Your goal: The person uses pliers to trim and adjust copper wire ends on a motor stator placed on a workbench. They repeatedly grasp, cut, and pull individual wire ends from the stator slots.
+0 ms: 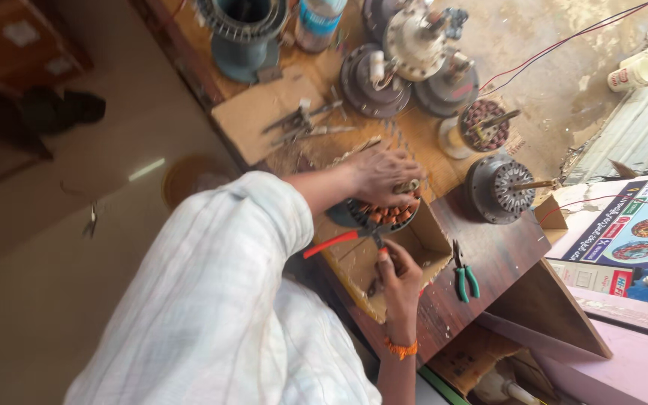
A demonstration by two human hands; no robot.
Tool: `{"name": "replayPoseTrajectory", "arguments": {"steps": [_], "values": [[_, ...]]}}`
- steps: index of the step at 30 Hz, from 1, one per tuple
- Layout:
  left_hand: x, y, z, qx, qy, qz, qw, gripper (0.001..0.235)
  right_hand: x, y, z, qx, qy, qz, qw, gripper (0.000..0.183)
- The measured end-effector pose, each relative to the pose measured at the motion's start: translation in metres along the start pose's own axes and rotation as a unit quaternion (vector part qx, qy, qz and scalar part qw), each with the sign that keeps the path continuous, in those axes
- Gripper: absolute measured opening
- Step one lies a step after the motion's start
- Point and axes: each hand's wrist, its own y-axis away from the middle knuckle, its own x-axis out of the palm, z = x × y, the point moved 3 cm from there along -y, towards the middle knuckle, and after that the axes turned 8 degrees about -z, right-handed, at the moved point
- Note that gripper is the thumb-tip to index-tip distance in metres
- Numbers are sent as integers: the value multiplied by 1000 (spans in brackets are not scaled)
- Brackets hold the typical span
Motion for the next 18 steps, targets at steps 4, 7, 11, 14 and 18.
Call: {"name": "replayPoseTrajectory", "arguments": {"steps": [4,7,11,14,18], "values": [[-42,20,-12,-47,32,-155,986,66,-3,-2,-10,20,-29,-11,999,30],[-76,45,-38,-133,430,-167,877,48,-6,-2,-11,4,-26,-11,1000,30],[-143,108,-108,-10,567,107,817,44,7,-1,-13,3,-17,-13,1000,30],[-158,133,-142,-134,518,121,836,43,-1,-4,-18,12,-65,-2,998,29],[-151,172,-140,-343,502,73,791,42,0,-7,-25,10,-73,-16,997,28]]}}
